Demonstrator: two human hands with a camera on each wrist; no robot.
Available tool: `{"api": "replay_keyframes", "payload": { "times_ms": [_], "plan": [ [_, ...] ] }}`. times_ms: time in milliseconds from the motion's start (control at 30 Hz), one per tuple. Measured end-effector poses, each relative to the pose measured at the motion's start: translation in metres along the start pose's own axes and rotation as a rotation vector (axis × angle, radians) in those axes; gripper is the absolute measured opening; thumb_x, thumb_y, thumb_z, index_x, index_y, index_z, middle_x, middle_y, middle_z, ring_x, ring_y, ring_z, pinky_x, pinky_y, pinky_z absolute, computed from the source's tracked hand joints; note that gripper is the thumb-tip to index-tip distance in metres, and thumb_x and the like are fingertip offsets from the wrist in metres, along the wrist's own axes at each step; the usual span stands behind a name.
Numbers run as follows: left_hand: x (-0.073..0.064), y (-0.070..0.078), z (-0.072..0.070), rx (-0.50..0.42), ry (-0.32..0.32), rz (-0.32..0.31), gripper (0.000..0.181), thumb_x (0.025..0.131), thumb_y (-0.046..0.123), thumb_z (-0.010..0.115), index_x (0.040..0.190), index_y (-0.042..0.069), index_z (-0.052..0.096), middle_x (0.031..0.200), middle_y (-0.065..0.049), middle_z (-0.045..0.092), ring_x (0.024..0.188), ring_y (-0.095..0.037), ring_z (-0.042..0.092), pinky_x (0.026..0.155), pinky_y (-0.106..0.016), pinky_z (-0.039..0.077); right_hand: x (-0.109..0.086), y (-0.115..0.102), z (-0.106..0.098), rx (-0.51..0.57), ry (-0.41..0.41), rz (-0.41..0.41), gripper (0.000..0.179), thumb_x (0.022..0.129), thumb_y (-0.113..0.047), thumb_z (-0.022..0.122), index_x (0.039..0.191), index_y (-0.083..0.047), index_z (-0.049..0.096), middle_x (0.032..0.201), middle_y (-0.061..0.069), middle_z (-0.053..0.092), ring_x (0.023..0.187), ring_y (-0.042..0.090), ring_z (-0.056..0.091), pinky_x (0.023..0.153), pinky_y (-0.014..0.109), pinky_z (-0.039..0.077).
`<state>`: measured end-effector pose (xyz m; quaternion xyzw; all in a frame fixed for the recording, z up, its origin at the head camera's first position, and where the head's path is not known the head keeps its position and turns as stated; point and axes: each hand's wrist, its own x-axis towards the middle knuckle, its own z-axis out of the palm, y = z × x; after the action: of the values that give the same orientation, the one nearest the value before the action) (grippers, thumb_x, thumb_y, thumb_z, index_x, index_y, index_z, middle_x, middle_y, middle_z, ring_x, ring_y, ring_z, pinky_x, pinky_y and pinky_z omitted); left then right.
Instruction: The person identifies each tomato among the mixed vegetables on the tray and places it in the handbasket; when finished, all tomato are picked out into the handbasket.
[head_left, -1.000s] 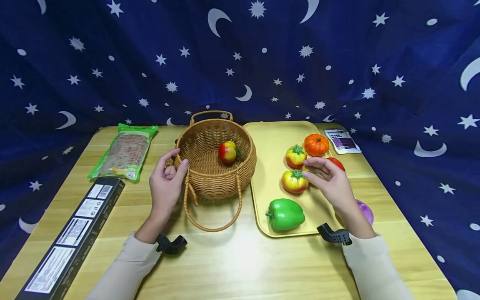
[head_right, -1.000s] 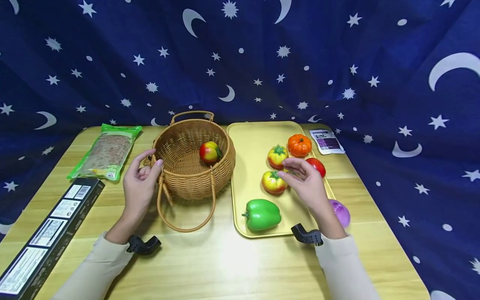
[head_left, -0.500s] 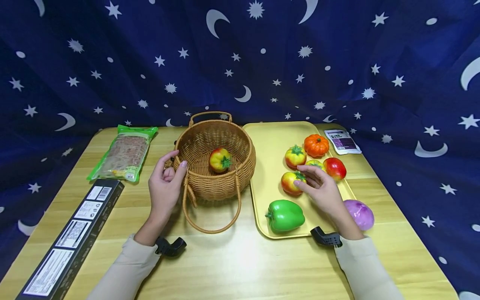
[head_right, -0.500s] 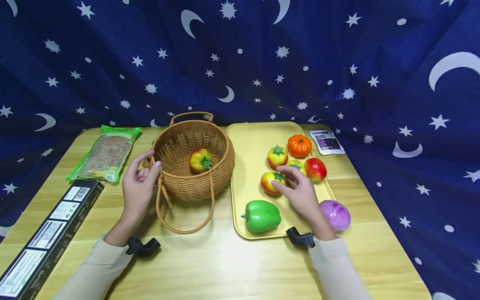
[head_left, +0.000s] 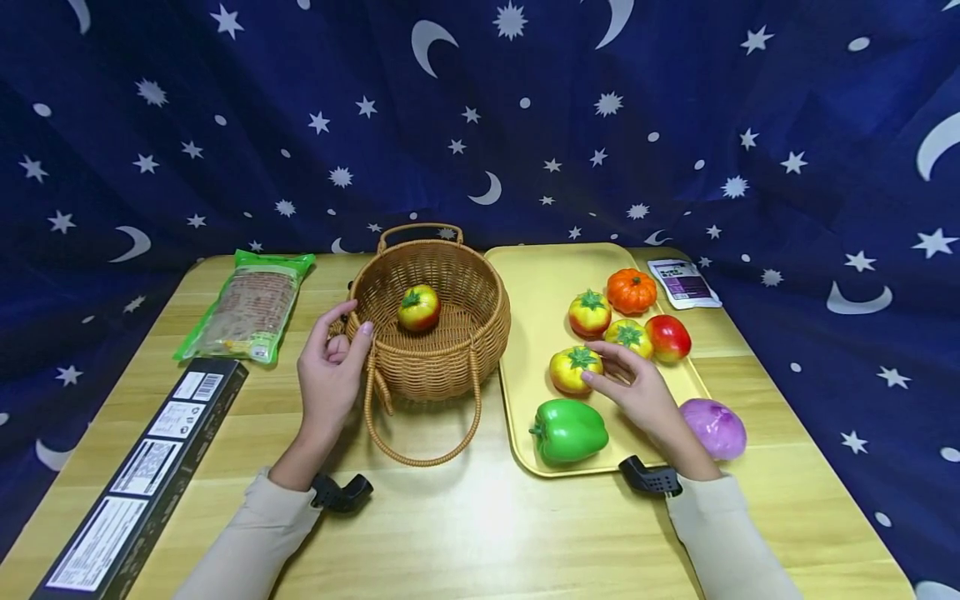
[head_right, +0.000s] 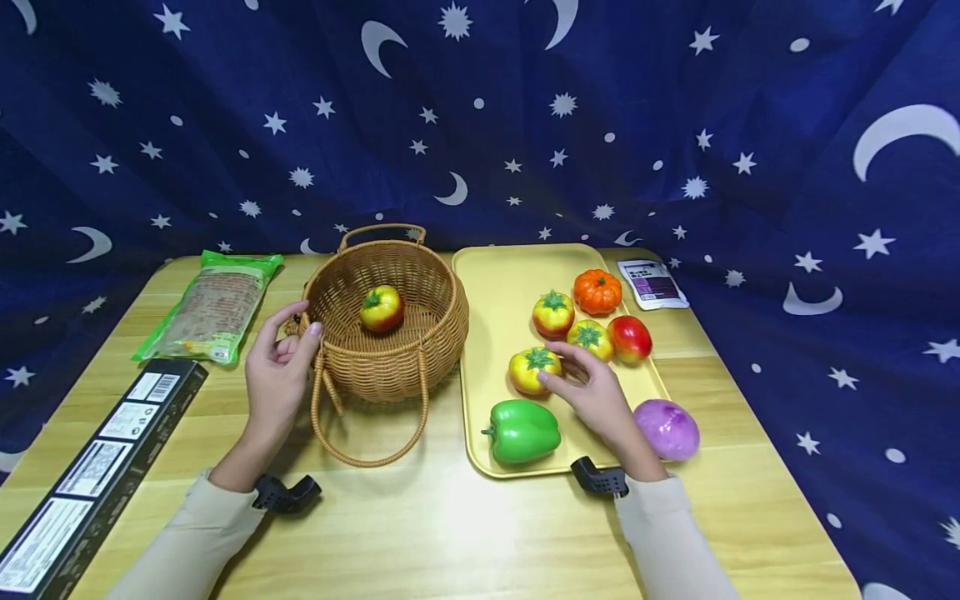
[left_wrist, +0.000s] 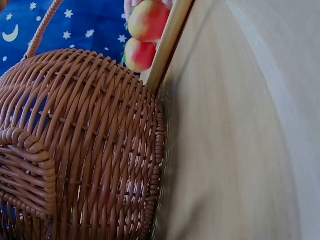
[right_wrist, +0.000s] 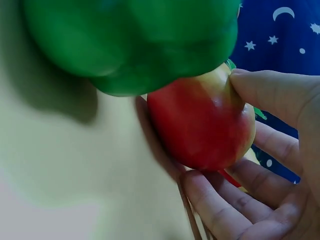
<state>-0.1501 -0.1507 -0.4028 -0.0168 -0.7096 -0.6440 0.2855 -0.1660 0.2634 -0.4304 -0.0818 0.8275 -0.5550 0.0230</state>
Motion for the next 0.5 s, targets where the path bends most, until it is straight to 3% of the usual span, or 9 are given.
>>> {"api": "replay_keyframes", "payload": {
  "times_ms": [233,500],
  "plan": [
    [-0.004,0.023,0.003,-0.010,-0.008,0.013,0.037,0.097,0.005,0.069,0.133,-0.003,0.062,0.057,0.006,0.027,0.049,-0.006,0.026,0.045,-0.022,0.022,-0.001,0.004,-0.001,0.061,0.011,0.019,0.053,0.096,-0.019,0.074,0.143,-0.004,0.055,0.144,0.016,0.054,0.126,0.023,0.055,0.100,0.016,0.043],
    [-0.005,0.028,0.004,-0.009,-0.008,0.003,0.037,0.096,0.003,0.069,0.132,-0.005,0.062,0.057,0.005,0.029,0.050,-0.004,0.028,0.046,-0.020,0.022,-0.002,0.002,0.000,0.060,0.031,0.020,0.053,0.096,-0.020,0.075,0.143,-0.005,0.056,0.142,0.015,0.056,0.122,0.017,0.056,0.099,0.015,0.043]
  ]
}}
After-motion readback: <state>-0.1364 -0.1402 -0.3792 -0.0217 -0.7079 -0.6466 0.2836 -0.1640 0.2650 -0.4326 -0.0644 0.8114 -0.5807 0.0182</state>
